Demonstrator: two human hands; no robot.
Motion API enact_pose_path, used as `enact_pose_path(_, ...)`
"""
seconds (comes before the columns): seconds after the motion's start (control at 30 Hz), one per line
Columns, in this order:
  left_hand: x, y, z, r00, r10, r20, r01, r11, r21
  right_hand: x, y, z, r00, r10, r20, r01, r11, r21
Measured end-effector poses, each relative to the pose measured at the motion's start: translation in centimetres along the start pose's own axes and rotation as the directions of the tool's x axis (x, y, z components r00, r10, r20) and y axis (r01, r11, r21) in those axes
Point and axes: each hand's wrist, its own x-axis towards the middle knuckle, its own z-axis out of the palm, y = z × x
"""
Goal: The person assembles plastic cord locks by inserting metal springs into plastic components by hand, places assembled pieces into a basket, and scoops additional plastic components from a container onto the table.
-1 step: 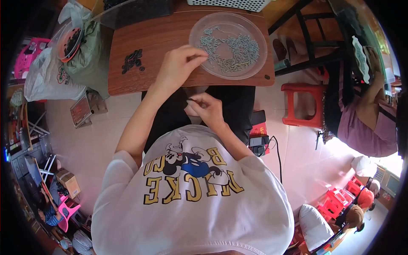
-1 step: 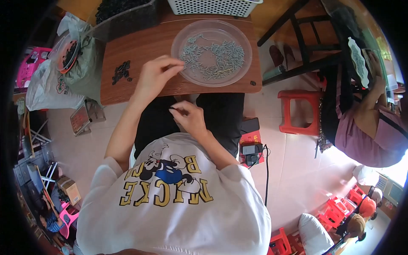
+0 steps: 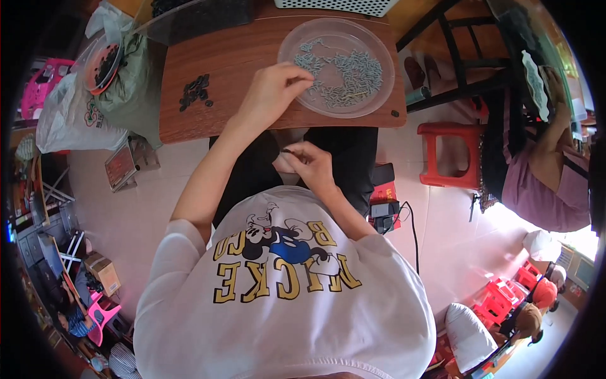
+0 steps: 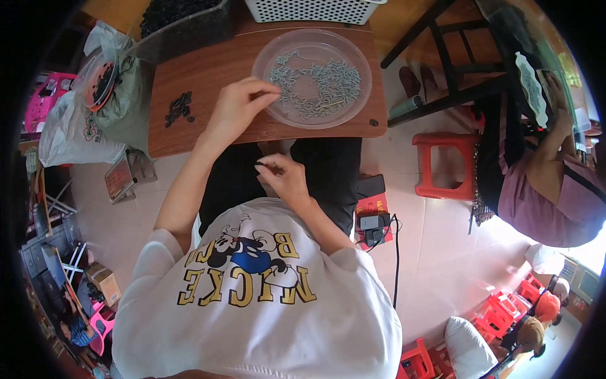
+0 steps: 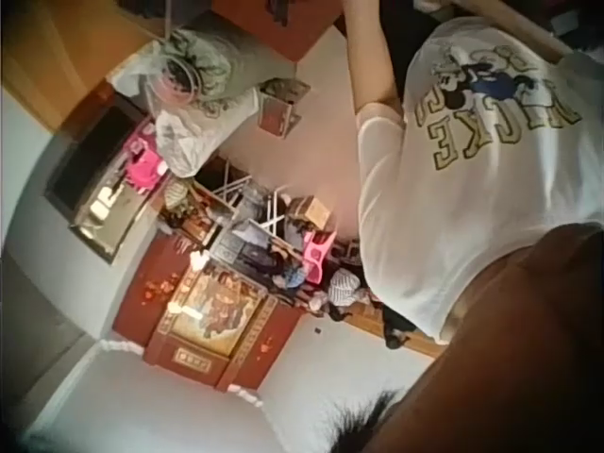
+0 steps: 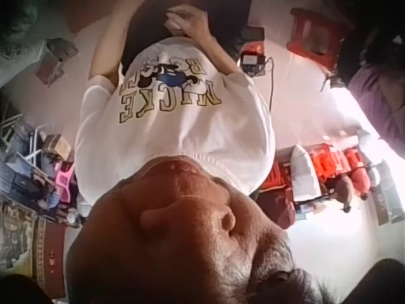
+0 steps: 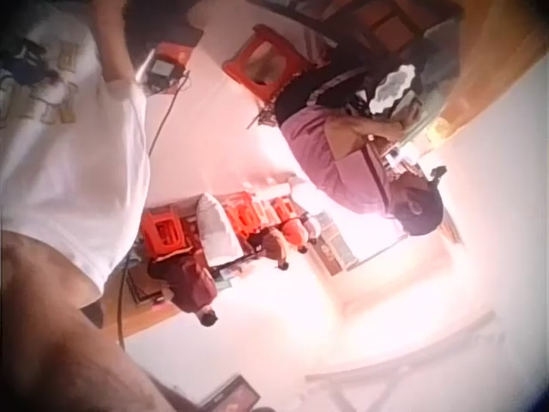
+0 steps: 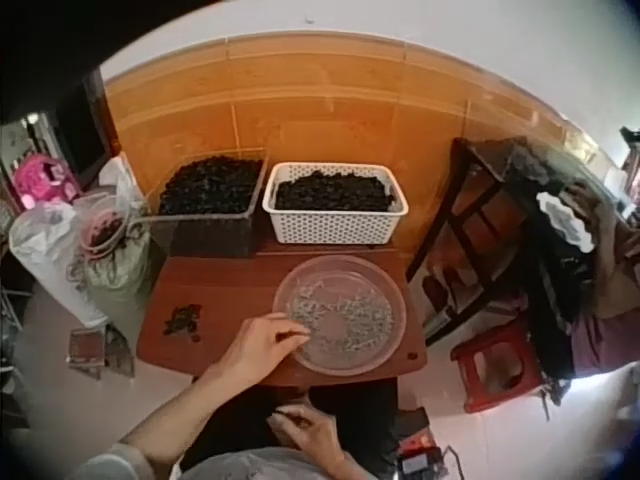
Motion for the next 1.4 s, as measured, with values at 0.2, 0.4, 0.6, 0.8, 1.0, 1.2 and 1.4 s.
enact_pose_path(0.2, 6.3, -1.0, 5.7, 0.966, -0.221, 0.135, 0.207, 0.972, 0.111, -1.6, 2.1, -3.2, 0.992, 0.016, -0.128, -0.007, 0.998, 0.069)
enact_pose_path(0.4, 8.0, -1.9, 7.8, 0.978, -0.174, 0.114, 0.125, 0.930, 0.345, -1.5, 1.9, -4.5, 0.983, 0.012, -0.186, -0.001, 0.998, 0.061)
enact_pose_path(0.6, 7.9, -2.3, 8.0, 0.982, -0.131, 0.138, 0.072, 0.929, 0.364, -1.3, 1.3, -4.9, 0.988, -0.010, -0.156, 0.014, 1.000, 0.024)
enact_pose_path(0.8, 7.1, -4.0, 8.5, 0.989, 0.022, 0.148, -0.080, 0.914, 0.397, -0.4, -0.9, -5.2, 0.991, -0.005, -0.136, 0.049, 0.944, 0.326)
enact_pose_path(1.0, 5.4, -3.2, 8.1, 0.978, 0.191, 0.084, -0.207, 0.841, 0.500, 1.7, -5.3, -5.9, 0.980, -0.041, -0.194, 0.132, 0.867, 0.481)
enact_pose_path(1.2, 2.0, 0.6, 3.1, 0.977, -0.185, 0.103, 0.211, 0.820, -0.533, 3.6, -8.1, -6.2, 0.968, 0.018, -0.252, 0.131, 0.817, 0.562)
enact_pose_path(1.4, -4.8, -0.5, 0.5, 0.906, -0.337, 0.254, 0.315, 0.138, -0.939, 3.9, -9.5, -3.8, 0.985, 0.010, -0.175, 0.072, 0.887, 0.455)
